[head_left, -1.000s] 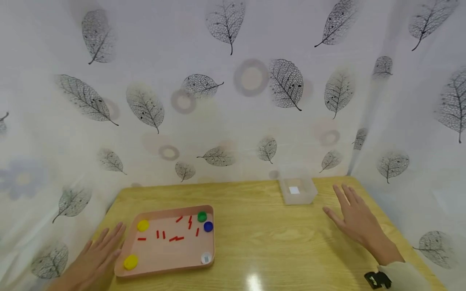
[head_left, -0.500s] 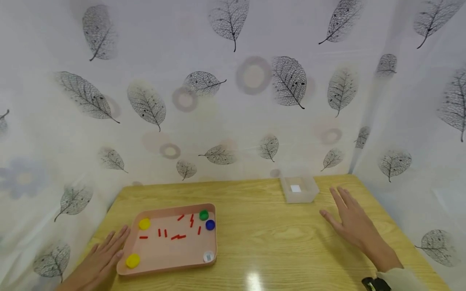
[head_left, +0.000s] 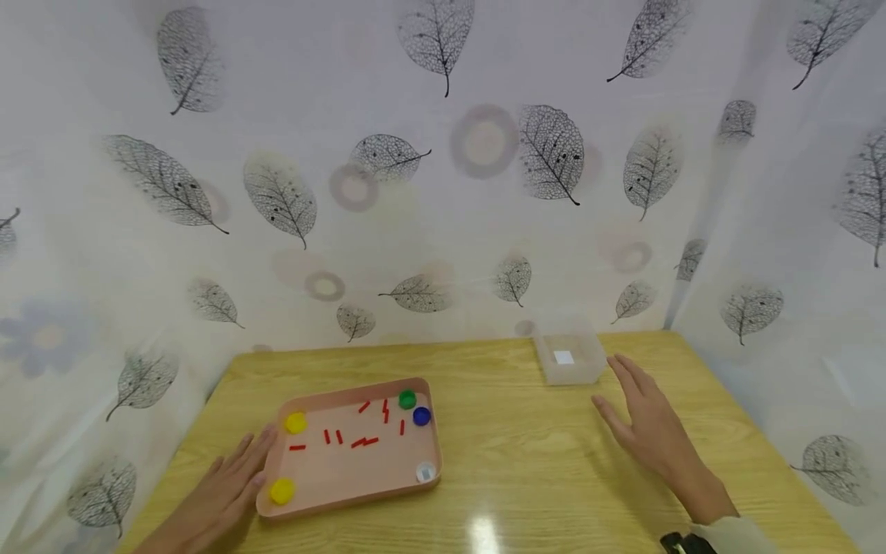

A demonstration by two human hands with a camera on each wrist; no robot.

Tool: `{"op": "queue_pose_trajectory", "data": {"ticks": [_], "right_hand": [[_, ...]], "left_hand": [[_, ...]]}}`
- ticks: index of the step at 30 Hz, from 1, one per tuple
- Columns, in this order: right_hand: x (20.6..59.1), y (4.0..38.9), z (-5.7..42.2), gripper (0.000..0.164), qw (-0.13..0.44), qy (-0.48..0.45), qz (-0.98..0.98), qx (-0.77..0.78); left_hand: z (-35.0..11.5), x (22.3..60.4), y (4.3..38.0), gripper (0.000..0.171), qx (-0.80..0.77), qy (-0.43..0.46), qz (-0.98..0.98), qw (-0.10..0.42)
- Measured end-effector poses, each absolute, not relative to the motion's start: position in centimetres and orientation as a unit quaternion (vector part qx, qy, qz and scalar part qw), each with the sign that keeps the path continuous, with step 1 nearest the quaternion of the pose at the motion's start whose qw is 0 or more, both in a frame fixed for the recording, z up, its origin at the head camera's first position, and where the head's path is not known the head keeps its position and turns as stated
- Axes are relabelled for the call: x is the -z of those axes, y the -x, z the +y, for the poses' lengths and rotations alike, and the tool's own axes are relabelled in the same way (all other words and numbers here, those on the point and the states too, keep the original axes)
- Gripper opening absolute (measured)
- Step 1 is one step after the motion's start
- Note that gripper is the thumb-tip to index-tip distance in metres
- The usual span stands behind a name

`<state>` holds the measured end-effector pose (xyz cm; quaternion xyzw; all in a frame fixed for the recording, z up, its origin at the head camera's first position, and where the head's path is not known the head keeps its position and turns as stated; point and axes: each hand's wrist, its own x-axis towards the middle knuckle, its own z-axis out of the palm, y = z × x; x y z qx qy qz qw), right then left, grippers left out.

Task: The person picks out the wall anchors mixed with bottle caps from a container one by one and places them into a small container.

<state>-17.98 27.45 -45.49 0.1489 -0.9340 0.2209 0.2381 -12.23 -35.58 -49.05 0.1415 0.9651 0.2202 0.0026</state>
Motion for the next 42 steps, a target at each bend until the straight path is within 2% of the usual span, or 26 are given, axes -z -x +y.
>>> {"op": "queue_pose_trajectory", "data": {"ticks": [7, 20, 28, 42], "right_hand": [[45.1, 18.1, 25.4, 0.072, 0.235, -0.15, -0.926, -0.255], [45.1, 18.3, 21.9, 0.064, 0.246, -0.189, -0.892, -0.329], [45.0, 18.8, 19.2, 0.06, 0.231, -0.2, -0.881, -0.361], [45.0, 19.3, 15.3, 0.05, 0.222, -0.225, -0.857, -0.407]], "left_hand": [[-32.9, 49.4, 13.3, 0.052, -0.209, -0.181, 0.96, -0.035], [-28.6, 49.8, 14.5, 0.056, -0.207, -0.204, 0.956, -0.026], [-25.6, 49.8, 14.9, 0.056, -0.199, -0.232, 0.952, -0.021], [-22.8, 49.5, 15.2, 0.058, -0.21, -0.223, 0.952, -0.006]]}}
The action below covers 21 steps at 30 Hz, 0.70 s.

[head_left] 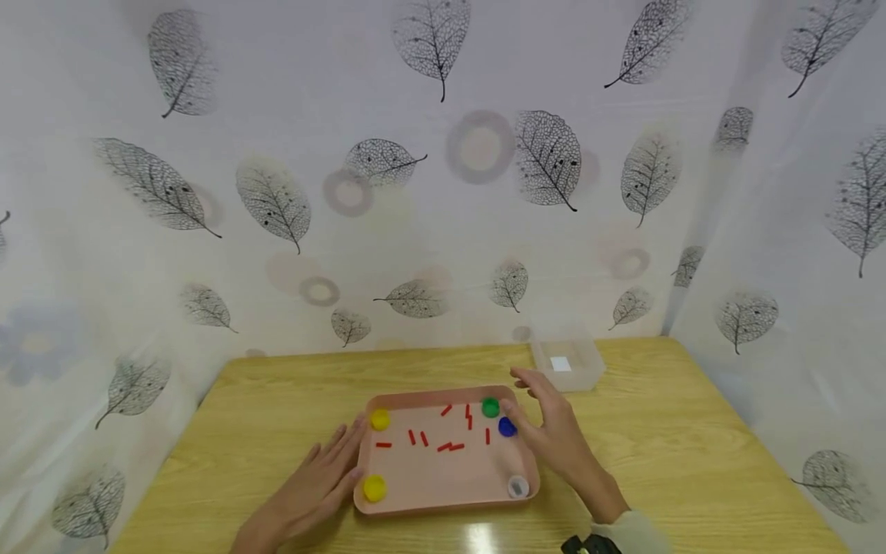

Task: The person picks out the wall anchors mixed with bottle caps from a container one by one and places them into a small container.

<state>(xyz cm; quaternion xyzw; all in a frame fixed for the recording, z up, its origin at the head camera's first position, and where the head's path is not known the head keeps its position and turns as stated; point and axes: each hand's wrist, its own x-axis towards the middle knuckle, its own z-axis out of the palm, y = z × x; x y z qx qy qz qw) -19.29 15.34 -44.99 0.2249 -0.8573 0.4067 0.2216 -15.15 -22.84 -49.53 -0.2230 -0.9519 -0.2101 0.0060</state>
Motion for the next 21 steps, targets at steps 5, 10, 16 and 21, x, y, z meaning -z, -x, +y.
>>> {"op": "queue_pose_trajectory", "data": {"ticks": [5, 10, 16, 21], "right_hand": [[45.1, 19.5, 13.9, 0.048, 0.222, -0.233, -0.846, -0.425], [45.6, 19.6, 12.6, 0.047, 0.214, -0.236, -0.838, -0.444], [47.0, 19.0, 11.6, 0.04, 0.167, -0.192, -0.822, -0.51], [47.7, 19.1, 11.4, 0.031, 0.147, -0.173, -0.807, -0.545]], "left_hand": [[-22.3, 49.7, 15.6, 0.057, 0.224, 0.216, -0.95, -0.011], [-21.9, 49.7, 15.9, 0.057, 0.239, 0.209, -0.948, -0.022], [-21.7, 50.0, 15.7, 0.059, 0.257, 0.194, -0.946, -0.041], [-21.6, 49.7, 15.9, 0.059, 0.256, 0.189, -0.947, -0.046]]}}
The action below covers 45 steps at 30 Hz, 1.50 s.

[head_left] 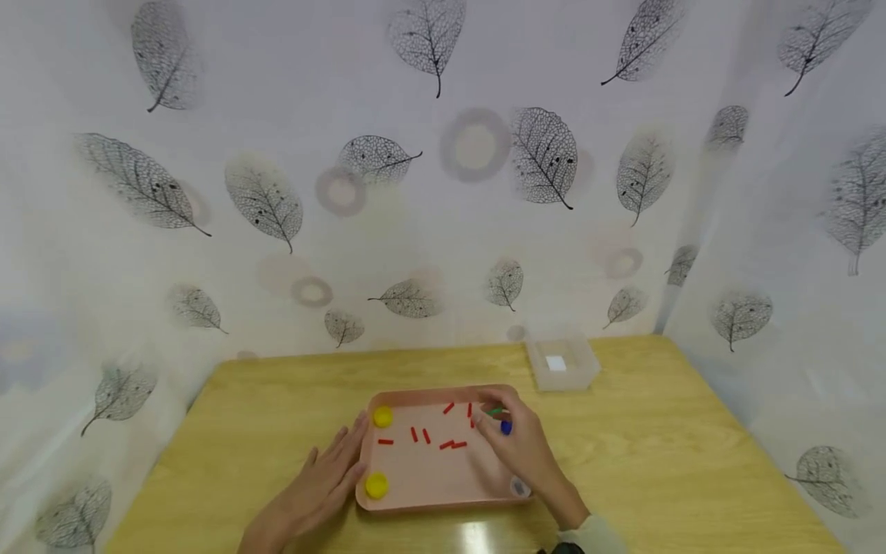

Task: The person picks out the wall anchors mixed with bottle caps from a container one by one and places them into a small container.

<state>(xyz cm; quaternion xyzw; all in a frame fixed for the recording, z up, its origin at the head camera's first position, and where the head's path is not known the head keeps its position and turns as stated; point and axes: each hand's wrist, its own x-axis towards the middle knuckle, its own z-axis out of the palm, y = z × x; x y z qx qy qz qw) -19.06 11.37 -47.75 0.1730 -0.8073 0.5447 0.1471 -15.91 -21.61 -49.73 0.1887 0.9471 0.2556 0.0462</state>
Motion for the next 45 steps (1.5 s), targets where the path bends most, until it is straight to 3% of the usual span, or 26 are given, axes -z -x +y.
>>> {"op": "queue_pose_trajectory", "data": {"ticks": [18, 28, 45], "right_hand": [[50.0, 19.6, 10.1, 0.021, 0.098, -0.135, -0.856, -0.49], [50.3, 19.7, 9.9, 0.015, 0.039, -0.14, -0.883, -0.447], [50.7, 19.3, 9.3, 0.008, 0.032, -0.188, -0.915, -0.356]], "left_hand": [[-21.3, 48.9, 16.1, 0.061, -0.254, -0.175, 0.948, 0.076], [-21.5, 49.1, 16.0, 0.06, -0.263, -0.178, 0.946, 0.068], [-21.6, 49.3, 15.6, 0.061, -0.257, -0.177, 0.947, 0.075]]}}
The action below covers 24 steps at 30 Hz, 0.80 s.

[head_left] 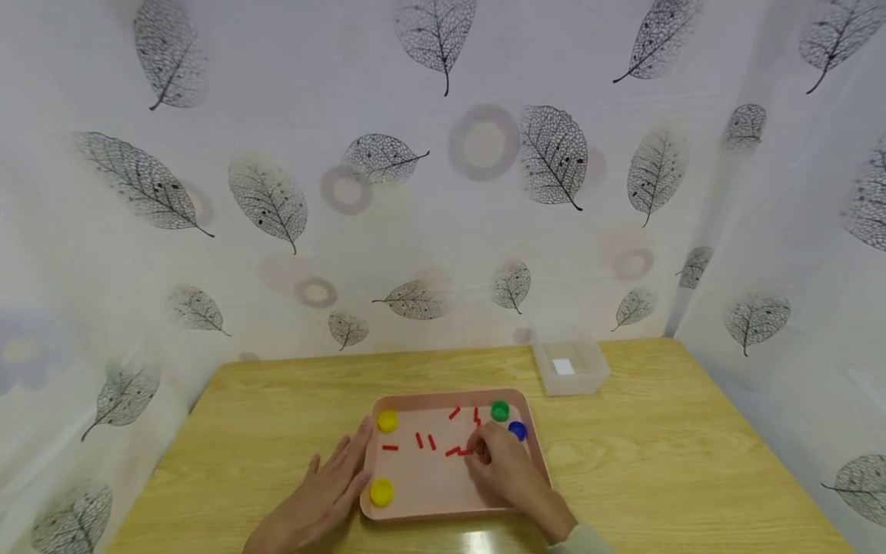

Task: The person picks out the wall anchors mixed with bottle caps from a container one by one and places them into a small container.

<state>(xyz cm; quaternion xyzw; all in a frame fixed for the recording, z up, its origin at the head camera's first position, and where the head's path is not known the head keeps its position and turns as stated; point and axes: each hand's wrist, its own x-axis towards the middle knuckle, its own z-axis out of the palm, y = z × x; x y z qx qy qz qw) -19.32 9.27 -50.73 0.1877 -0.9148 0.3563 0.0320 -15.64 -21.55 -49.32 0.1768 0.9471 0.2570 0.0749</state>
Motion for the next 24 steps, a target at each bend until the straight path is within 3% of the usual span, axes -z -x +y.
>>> {"op": "queue_pose_trajectory", "data": {"ticks": [8, 24], "right_hand": [[50.9, 19.0, 9.4, 0.007, 0.012, -0.187, -0.914, -0.359], [50.8, 18.1, 9.2, 0.008, 0.029, -0.199, -0.909, -0.365]], "left_hand": [[-21.4, 49.3, 15.3, 0.062, -0.25, -0.169, 0.95, 0.084], [-21.2, 48.6, 14.3, 0.063, -0.244, -0.164, 0.951, 0.097]]}}
